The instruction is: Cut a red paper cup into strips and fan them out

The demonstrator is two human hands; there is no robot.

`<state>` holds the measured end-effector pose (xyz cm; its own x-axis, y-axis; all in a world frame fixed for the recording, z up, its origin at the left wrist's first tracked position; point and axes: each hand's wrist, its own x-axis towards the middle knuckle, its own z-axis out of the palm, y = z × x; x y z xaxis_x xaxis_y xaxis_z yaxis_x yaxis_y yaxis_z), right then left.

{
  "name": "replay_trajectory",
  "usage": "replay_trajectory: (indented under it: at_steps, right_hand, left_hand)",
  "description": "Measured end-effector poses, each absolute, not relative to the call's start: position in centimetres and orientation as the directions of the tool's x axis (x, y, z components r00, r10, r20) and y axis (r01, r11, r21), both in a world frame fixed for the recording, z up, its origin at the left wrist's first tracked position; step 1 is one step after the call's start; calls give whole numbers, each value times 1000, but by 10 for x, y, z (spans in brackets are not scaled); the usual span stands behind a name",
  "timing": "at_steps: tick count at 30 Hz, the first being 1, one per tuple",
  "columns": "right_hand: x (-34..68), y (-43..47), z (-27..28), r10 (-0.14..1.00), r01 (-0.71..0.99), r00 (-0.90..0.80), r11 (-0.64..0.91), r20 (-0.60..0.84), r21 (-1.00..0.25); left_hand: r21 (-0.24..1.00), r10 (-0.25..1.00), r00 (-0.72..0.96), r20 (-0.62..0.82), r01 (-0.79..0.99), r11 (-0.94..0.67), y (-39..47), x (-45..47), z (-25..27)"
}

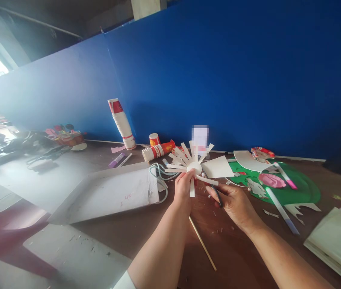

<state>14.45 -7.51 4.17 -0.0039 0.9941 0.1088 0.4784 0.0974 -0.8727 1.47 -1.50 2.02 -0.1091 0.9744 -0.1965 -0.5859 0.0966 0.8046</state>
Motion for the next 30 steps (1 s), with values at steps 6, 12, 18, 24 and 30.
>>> replay_trajectory:
  at_steps: [6, 12, 18, 24, 30]
  right_hand:
    - [143, -75, 42, 995, 495, 4, 87, 103, -864]
    - [143, -74, 40, 994, 497, -5, 96, 108, -862]
    - [147, -71, 32, 994, 554, 5, 87, 107, -828]
    - [145, -69, 25, 996, 542, -11, 77, 85, -837]
    - [142, -68, 19, 994, 509, -27, 107, 108, -854]
  left_hand:
    - [837, 969, -139, -203, -538, 98, -16, 13, 20]
    - [835, 975, -126, -183, -543, 86, -16, 12, 19]
    - [840, 971, -126, -202, -532, 106, -13, 12, 18]
    - [824, 967, -125, -222, -554, 118, -11, 14, 12]
    - [817, 959, -120, -259, -556, 151, -9, 15, 6]
